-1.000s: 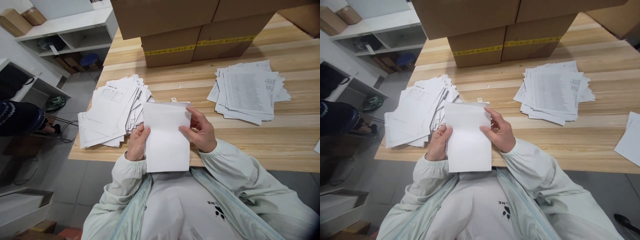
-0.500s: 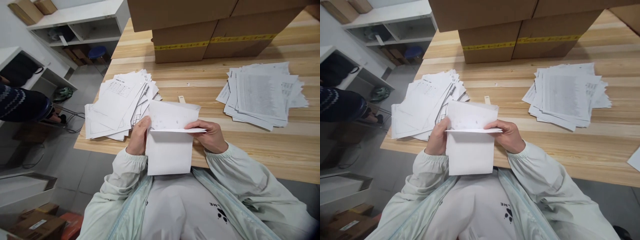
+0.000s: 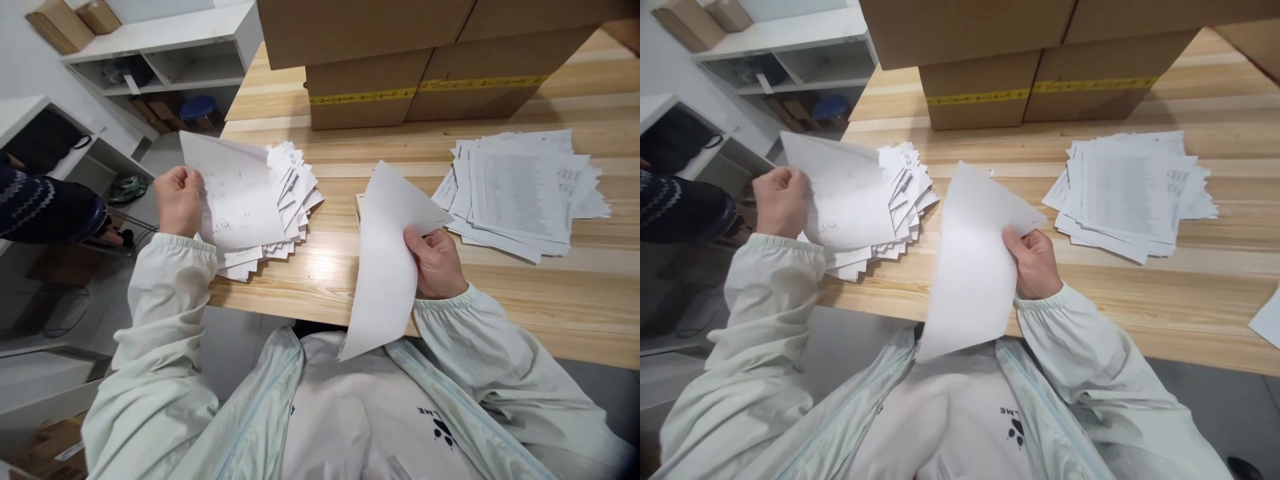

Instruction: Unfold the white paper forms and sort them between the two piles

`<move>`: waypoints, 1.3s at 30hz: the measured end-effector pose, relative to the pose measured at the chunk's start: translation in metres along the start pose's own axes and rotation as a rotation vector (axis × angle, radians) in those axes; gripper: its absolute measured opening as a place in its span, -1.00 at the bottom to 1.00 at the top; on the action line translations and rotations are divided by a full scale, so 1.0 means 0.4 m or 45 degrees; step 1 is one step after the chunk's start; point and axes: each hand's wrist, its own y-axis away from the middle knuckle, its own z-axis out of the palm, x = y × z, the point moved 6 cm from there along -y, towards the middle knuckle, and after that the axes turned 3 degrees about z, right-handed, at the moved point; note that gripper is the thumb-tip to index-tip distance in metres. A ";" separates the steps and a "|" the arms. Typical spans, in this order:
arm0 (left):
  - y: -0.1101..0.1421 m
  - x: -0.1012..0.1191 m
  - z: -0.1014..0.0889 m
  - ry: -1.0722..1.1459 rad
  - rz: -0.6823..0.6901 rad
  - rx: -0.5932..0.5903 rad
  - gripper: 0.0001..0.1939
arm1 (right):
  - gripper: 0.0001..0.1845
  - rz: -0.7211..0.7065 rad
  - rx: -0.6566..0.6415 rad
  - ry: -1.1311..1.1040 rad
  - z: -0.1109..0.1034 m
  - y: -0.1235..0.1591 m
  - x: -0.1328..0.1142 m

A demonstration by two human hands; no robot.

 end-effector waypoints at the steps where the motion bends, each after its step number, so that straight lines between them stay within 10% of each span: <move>1: 0.002 0.002 -0.004 -0.086 0.033 0.033 -0.71 | -0.53 0.000 0.000 0.005 -0.002 -0.001 0.000; 4: 0.103 0.105 -0.025 -0.282 0.403 0.263 -0.19 | -0.55 0.017 0.024 -0.013 -0.008 -0.004 0.005; 6: 0.228 0.191 -0.008 -0.015 0.545 0.261 -0.50 | -0.56 0.027 0.027 -0.011 -0.009 -0.004 0.008; 10: 0.463 0.260 0.194 0.691 -0.004 -0.692 -0.67 | -0.55 0.066 0.028 -0.011 -0.002 0.002 0.009; 13: 0.558 0.254 0.289 0.944 -0.289 -0.875 -0.55 | -0.52 0.038 0.098 -0.028 -0.007 0.006 0.003; 20: 0.585 0.195 0.305 0.779 -0.334 -0.550 -0.67 | -0.62 -0.136 0.305 0.153 -0.034 0.022 -0.018; 26: 0.602 0.196 0.295 0.466 -0.024 -0.350 -0.56 | -0.67 -0.260 0.384 0.309 -0.039 0.036 -0.036; 39: 0.643 0.227 0.306 0.233 0.465 -0.386 -0.36 | -0.65 -0.253 0.408 0.359 -0.043 0.035 -0.041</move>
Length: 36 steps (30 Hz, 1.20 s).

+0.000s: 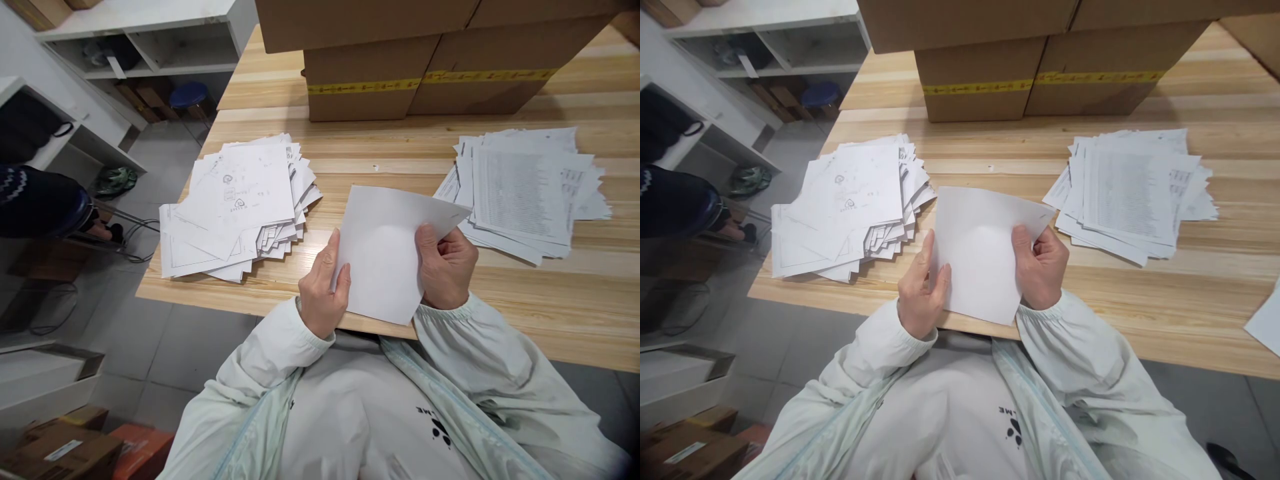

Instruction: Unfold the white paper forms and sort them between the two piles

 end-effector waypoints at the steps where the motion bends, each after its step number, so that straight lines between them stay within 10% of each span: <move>1: 0.002 0.000 0.003 -0.016 0.002 -0.013 -0.35 | -0.65 -0.005 -0.001 0.005 0.000 0.000 -0.001; 11: 0.029 -0.014 0.018 0.021 -0.009 -0.050 -0.42 | -0.65 -0.067 0.024 0.042 -0.001 -0.002 -0.010; 15: 0.026 -0.037 0.014 0.393 -0.320 -0.034 -0.42 | -0.64 -0.036 0.009 0.009 0.002 -0.002 -0.005; 19: 0.018 -0.088 0.023 0.843 -0.803 -0.039 -0.09 | -0.59 0.057 -0.281 -0.072 0.035 0.008 0.003; 22: 0.001 -0.111 -0.004 0.829 -0.819 0.109 -0.05 | -0.43 0.122 -0.623 -0.194 0.070 0.029 -0.001; 28: -0.017 -0.075 -0.028 0.422 -0.531 0.049 -0.71 | -0.08 -0.202 -1.086 0.157 0.127 0.097 -0.025; 36: -0.010 -0.055 0.018 0.340 -0.678 -0.220 -0.51 | 0.03 -0.688 -1.122 0.351 0.165 0.173 -0.042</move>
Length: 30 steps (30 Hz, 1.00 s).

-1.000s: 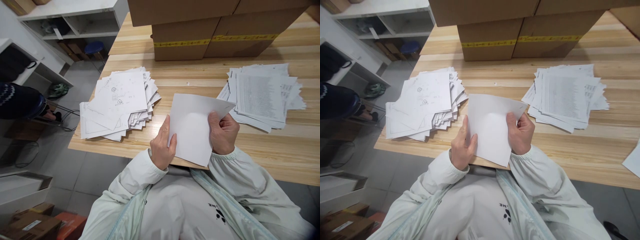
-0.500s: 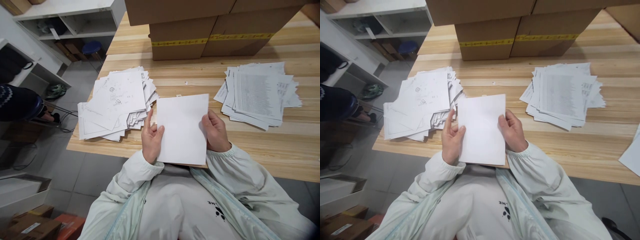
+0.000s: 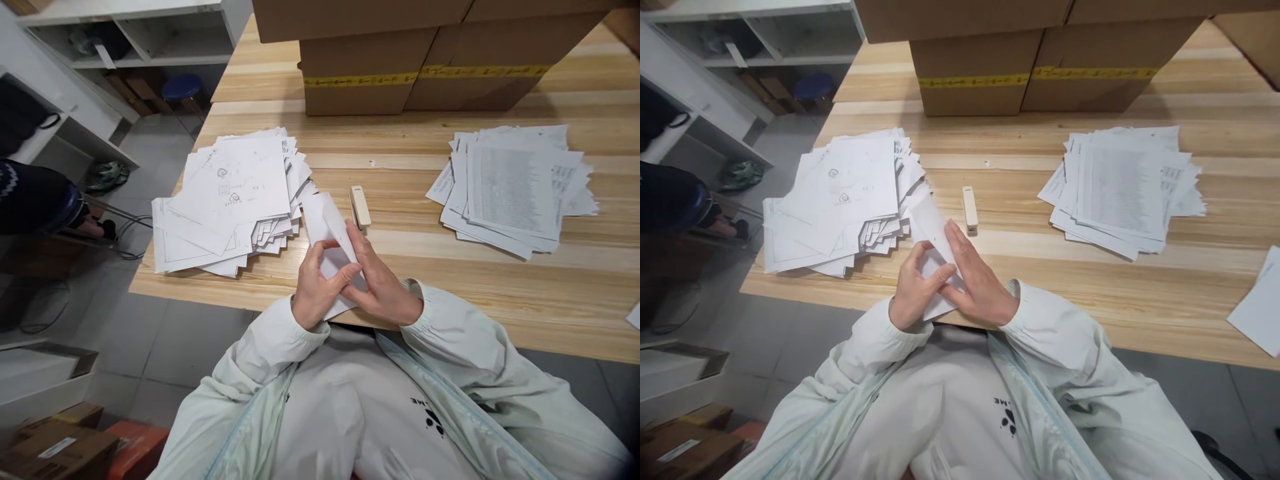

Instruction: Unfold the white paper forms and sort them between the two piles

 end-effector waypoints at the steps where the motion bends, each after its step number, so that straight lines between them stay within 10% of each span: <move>1: -0.001 -0.003 -0.002 0.004 -0.014 0.014 -0.54 | 0.04 0.008 -0.007 -0.004 0.001 0.001 0.000; 30: -0.010 -0.033 -0.008 0.124 -0.049 0.071 -0.48 | 0.23 0.090 -0.179 -0.065 0.006 0.004 0.021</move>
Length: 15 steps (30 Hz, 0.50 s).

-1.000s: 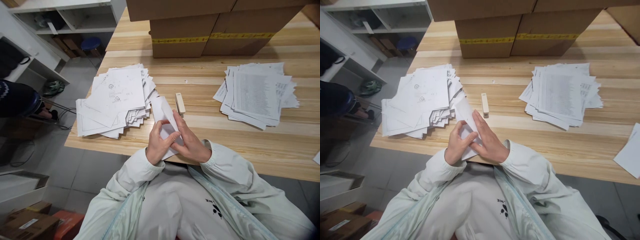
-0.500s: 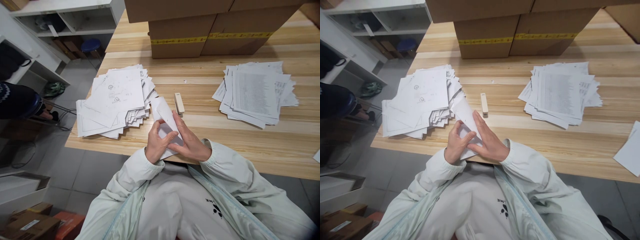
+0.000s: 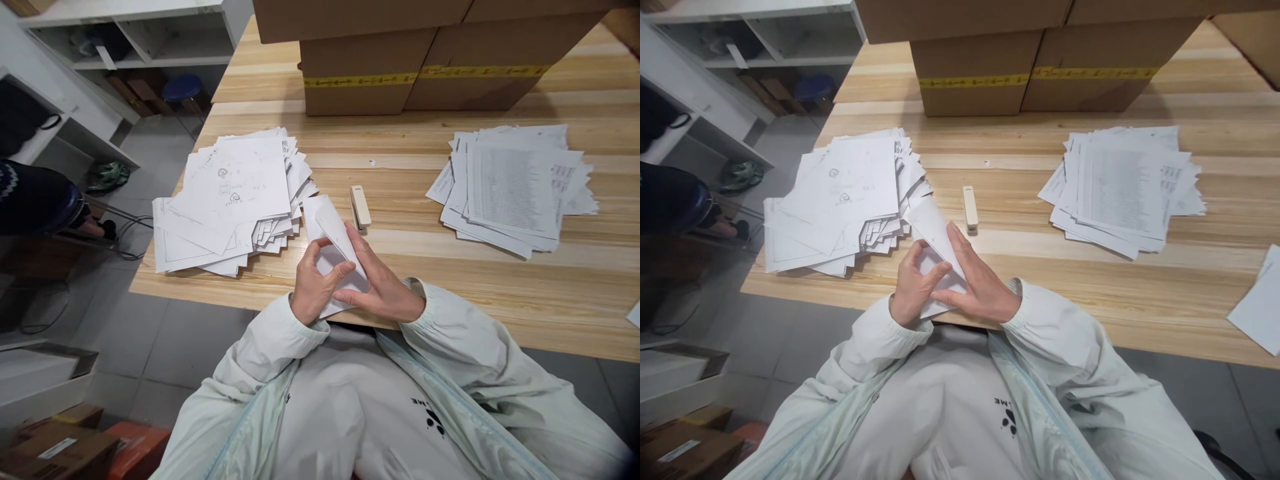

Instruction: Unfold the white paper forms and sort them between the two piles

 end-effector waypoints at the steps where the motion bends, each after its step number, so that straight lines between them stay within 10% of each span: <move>1: 0.000 0.000 0.000 -0.002 0.007 0.001 -0.48 | 0.23 0.007 -0.006 -0.001 0.000 0.000 0.000; 15: -0.004 -0.025 -0.020 0.337 -0.139 0.107 -0.70 | 0.26 0.016 0.262 0.119 -0.049 0.003 0.003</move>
